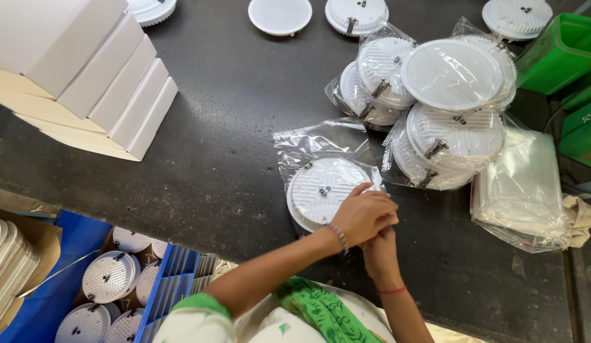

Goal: The person places round LED ceiling panel lights one at a time into clear plastic bags, pulls the bag over each unit, and stacks the bagged panels in a pile on the workbench, taking new panels from a blue crate and the table.

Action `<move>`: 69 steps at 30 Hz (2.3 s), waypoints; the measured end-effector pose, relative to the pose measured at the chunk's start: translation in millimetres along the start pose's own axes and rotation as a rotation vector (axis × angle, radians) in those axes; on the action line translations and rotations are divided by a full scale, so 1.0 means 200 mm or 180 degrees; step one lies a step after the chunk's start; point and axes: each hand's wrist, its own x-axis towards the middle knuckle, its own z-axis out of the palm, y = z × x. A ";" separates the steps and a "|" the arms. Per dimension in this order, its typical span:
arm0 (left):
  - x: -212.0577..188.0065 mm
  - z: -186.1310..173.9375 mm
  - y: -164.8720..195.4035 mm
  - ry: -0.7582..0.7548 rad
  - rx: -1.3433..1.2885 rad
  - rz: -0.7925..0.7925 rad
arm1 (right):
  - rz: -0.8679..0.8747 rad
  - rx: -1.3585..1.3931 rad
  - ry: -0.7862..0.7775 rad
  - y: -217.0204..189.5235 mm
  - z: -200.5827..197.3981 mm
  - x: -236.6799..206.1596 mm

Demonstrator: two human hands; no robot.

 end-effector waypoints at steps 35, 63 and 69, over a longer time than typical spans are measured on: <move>-0.69 -0.95 -0.67 0.0229 0.1438 -0.0125 | 0.0383 0.0988 0.0339 0.23 0.46 0.35; -0.47 -0.96 -0.19 0.1054 -0.2514 -0.1798 | 0.0552 -0.1770 -0.2048 -0.62 0.54 0.17; -0.52 -0.98 -0.09 0.1137 -0.2244 -0.1947 | 0.0699 -0.2017 -0.2493 -0.68 0.68 0.17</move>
